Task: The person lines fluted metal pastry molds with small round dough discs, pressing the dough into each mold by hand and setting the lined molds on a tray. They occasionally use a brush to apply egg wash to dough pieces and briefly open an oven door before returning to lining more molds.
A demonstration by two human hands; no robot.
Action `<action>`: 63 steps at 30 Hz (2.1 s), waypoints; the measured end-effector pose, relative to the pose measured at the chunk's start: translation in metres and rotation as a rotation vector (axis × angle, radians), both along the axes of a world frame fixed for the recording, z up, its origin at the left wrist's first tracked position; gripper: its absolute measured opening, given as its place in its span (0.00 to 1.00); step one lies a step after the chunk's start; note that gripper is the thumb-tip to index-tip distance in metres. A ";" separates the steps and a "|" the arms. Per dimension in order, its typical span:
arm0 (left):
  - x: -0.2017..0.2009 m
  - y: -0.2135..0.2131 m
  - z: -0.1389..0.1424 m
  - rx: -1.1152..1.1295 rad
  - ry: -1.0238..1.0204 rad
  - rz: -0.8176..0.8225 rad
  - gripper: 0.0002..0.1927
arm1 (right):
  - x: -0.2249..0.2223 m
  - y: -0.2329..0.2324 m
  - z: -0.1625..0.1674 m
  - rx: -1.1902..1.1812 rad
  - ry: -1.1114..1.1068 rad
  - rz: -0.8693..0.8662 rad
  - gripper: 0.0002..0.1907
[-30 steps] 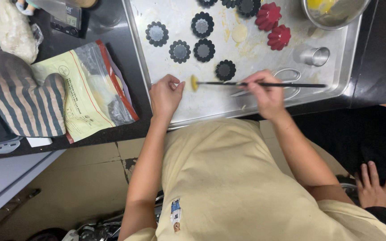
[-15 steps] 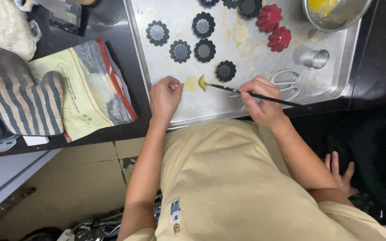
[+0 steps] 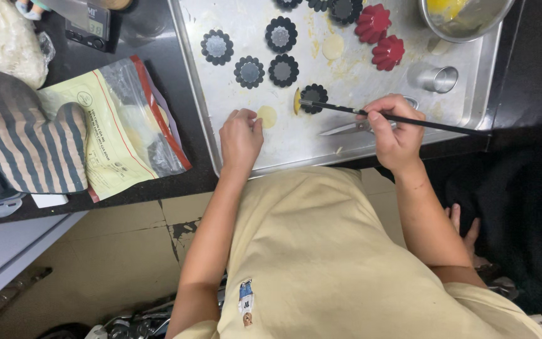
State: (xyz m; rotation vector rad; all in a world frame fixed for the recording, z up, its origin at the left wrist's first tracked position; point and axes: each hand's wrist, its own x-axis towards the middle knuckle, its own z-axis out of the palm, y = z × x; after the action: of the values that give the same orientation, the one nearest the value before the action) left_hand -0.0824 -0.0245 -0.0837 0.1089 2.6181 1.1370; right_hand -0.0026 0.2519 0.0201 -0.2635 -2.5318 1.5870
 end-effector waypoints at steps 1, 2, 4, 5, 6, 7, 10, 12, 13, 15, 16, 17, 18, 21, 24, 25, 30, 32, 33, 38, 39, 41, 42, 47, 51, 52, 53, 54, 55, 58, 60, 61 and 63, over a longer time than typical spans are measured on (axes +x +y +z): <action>-0.001 0.001 0.000 -0.004 -0.031 0.009 0.06 | 0.001 0.001 -0.002 -0.021 0.005 -0.003 0.05; -0.003 0.003 0.001 -0.006 -0.058 0.018 0.06 | 0.002 0.002 -0.004 -0.042 0.014 -0.006 0.05; -0.005 0.002 0.002 0.007 -0.060 -0.002 0.04 | 0.004 0.003 -0.009 -0.130 0.013 -0.032 0.04; -0.005 0.002 0.003 0.013 -0.064 -0.012 0.03 | 0.004 0.005 -0.011 -0.176 0.009 -0.045 0.04; -0.004 0.000 0.005 0.049 -0.034 -0.020 0.03 | 0.006 0.006 -0.014 -0.217 0.009 -0.066 0.04; -0.003 -0.002 0.007 0.086 -0.003 -0.028 0.03 | 0.007 0.008 -0.016 -0.258 0.008 -0.088 0.04; -0.001 -0.010 0.011 0.080 0.263 -0.213 0.04 | 0.008 0.014 -0.027 -0.386 0.022 -0.144 0.03; -0.001 -0.017 0.012 0.030 0.386 -0.347 0.06 | 0.006 0.015 -0.034 -0.433 0.013 -0.139 0.03; -0.002 -0.021 0.012 0.004 0.398 -0.393 0.08 | 0.004 0.013 -0.038 -0.435 0.004 -0.118 0.03; -0.003 -0.024 0.010 0.028 0.378 -0.377 0.08 | 0.000 0.006 -0.042 -0.425 -0.033 -0.082 0.03; -0.004 -0.024 0.009 0.072 0.351 -0.312 0.07 | -0.003 0.001 -0.044 -0.418 -0.058 -0.062 0.03; -0.005 -0.024 0.008 0.114 0.324 -0.246 0.06 | -0.007 -0.005 -0.045 -0.413 -0.081 -0.041 0.04; -0.005 -0.023 0.007 0.109 0.254 -0.194 0.05 | -0.011 -0.012 -0.046 -0.406 -0.097 0.005 0.03; -0.006 -0.018 0.004 0.097 0.123 -0.087 0.04 | -0.021 -0.027 -0.041 -0.233 -0.099 0.148 0.03; -0.006 -0.017 0.002 0.090 0.154 -0.076 0.04 | -0.025 -0.028 -0.023 0.103 -0.007 0.213 0.03; -0.007 -0.017 0.001 0.092 0.146 -0.071 0.04 | -0.025 -0.026 -0.016 0.126 0.003 0.182 0.02; -0.008 -0.016 0.001 0.092 0.121 -0.070 0.04 | -0.035 -0.041 -0.003 0.083 0.009 0.226 0.03; -0.009 -0.017 0.002 0.083 0.078 -0.062 0.05 | -0.036 -0.043 -0.005 0.128 0.046 0.300 0.03; -0.009 -0.017 0.003 0.082 0.072 -0.064 0.05 | -0.034 -0.040 -0.005 0.154 0.037 0.269 0.02; -0.008 -0.009 0.005 0.052 0.235 -0.084 0.09 | -0.006 0.034 0.001 -0.008 0.114 -0.038 0.07; -0.008 -0.005 0.004 0.037 0.198 -0.063 0.08 | -0.008 0.057 -0.002 -0.146 0.296 -0.156 0.07; -0.010 0.003 0.003 0.009 0.117 -0.030 0.07 | -0.013 0.107 -0.002 -0.081 0.457 -0.467 0.09; -0.011 0.005 0.003 0.009 0.085 -0.024 0.07 | -0.021 0.125 -0.009 -0.101 0.470 -0.570 0.09; -0.012 0.004 0.003 0.028 0.098 -0.062 0.04 | -0.037 0.150 -0.045 -0.365 0.184 -0.863 0.16; -0.004 0.002 0.001 0.102 0.045 -0.062 0.05 | -0.018 0.138 -0.044 -0.544 -0.201 -0.736 0.21; -0.002 0.001 -0.001 0.160 -0.044 -0.028 0.05 | -0.015 0.133 -0.039 -0.537 -0.318 -0.690 0.21; 0.000 0.000 -0.003 0.217 -0.134 0.007 0.06 | -0.016 0.123 -0.036 -0.446 -0.407 -0.632 0.19; 0.001 -0.001 -0.005 0.381 -0.190 0.069 0.08 | -0.019 0.111 -0.033 -0.355 -0.492 -0.568 0.19; 0.000 -0.004 -0.007 0.545 -0.242 0.133 0.11 | -0.027 0.099 -0.030 -0.263 -0.572 -0.500 0.18; -0.003 -0.021 -0.014 0.832 -0.428 0.291 0.15 | -0.058 0.015 -0.049 0.247 -0.256 -0.048 0.14; -0.006 -0.029 -0.018 0.917 -0.494 0.356 0.13 | -0.087 -0.041 -0.063 0.385 0.021 0.289 0.19; -0.008 -0.033 -0.020 0.928 -0.495 0.378 0.11 | -0.102 -0.066 -0.069 0.434 0.165 0.397 0.27; -0.007 -0.040 -0.020 0.911 -0.460 0.399 0.08 | -0.129 -0.099 -0.073 0.585 0.133 0.471 0.37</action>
State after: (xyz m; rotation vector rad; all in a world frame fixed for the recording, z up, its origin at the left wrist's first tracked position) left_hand -0.0892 -0.0640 -0.1035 -0.4523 1.5961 2.1047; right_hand -0.1317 0.1526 -0.0527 0.5149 -2.9321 0.8404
